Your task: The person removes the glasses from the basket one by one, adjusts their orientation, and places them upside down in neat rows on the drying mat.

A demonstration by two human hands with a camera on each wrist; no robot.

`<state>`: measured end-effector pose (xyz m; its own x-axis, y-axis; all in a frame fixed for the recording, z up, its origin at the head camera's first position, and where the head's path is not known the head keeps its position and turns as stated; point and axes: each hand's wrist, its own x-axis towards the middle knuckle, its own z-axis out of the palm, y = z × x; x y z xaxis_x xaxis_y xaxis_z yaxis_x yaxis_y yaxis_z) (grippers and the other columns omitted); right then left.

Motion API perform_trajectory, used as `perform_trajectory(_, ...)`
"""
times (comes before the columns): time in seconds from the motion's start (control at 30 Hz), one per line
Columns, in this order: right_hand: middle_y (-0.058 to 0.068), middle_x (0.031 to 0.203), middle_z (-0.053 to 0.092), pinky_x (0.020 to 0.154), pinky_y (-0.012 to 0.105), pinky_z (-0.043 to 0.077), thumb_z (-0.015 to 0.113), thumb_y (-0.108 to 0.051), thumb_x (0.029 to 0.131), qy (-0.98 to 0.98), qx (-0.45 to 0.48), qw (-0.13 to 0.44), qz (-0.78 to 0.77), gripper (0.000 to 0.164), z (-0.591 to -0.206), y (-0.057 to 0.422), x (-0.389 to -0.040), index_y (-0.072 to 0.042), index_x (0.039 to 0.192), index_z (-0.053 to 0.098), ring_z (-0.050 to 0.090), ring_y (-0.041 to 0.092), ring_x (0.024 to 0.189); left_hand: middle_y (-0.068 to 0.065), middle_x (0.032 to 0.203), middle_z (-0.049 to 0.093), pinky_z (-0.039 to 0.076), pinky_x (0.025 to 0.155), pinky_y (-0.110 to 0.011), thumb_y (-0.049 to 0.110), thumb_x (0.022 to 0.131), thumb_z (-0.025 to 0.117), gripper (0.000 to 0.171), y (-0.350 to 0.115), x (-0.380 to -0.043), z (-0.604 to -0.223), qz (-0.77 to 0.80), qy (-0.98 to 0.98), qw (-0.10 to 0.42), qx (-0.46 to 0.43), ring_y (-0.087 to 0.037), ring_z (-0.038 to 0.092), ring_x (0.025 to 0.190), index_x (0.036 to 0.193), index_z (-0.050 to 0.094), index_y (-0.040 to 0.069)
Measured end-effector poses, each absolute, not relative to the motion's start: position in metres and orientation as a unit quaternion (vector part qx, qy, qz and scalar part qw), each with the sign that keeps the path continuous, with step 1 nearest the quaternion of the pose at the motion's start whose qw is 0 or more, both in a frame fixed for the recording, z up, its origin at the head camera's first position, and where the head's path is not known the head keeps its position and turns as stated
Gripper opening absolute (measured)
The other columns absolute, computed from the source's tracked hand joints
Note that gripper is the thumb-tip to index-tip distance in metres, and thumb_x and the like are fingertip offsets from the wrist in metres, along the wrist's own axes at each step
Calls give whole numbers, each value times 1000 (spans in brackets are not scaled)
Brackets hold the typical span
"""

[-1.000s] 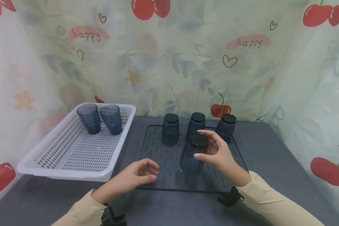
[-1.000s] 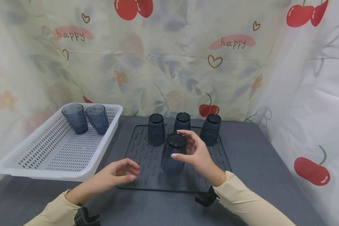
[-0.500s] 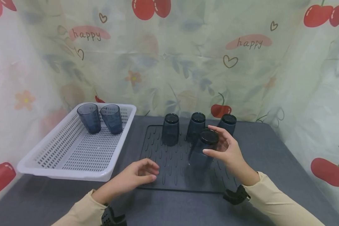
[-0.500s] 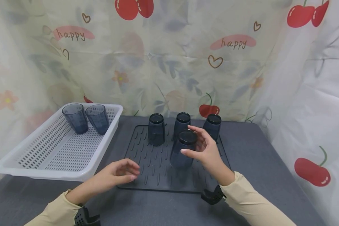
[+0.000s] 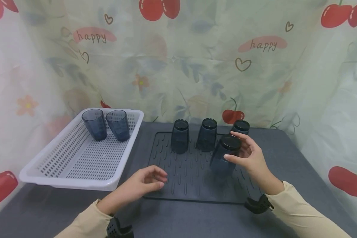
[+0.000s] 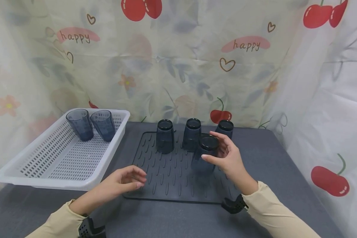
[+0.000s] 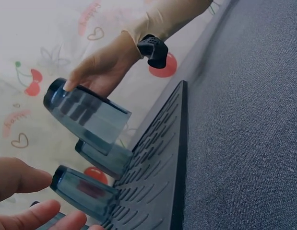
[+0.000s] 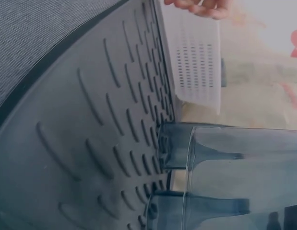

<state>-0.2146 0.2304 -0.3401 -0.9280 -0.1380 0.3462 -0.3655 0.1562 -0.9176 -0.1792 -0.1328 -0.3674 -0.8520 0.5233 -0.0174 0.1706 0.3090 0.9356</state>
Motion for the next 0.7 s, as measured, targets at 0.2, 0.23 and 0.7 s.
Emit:
perform_trajectory(0.2, -5, 127, 56, 86, 16, 51, 77, -2, 80, -773, 149, 98, 609, 74, -345, 240, -215, -14, 144, 43, 59, 4, 110, -17, 117, 63, 50, 85, -33, 20, 94, 63, 38, -133, -179, -367, 545, 794, 165, 215, -21, 62, 103, 125, 54, -1)
perform_trajectory(0.23, -6, 127, 56, 87, 15, 51, 77, -3, 80, -778, 146, 101, 603, 74, -346, 242, -215, -15, 144, 43, 58, 4, 110, -17, 117, 63, 50, 85, -34, 19, 94, 63, 38, -133, -179, -367, 544, 794, 164, 216, -21, 62, 102, 125, 54, -1)
perform_trajectory(0.7, -9, 132, 51, 91, 4, 41, 79, -13, 80, -822, 108, 103, 550, 74, -352, 261, -207, -14, 144, 42, 49, -6, 117, -18, 118, 62, 50, 85, -33, 20, 94, 63, 40, -134, -178, -367, 551, 789, 170, 213, -23, 62, 104, 126, 54, -2)
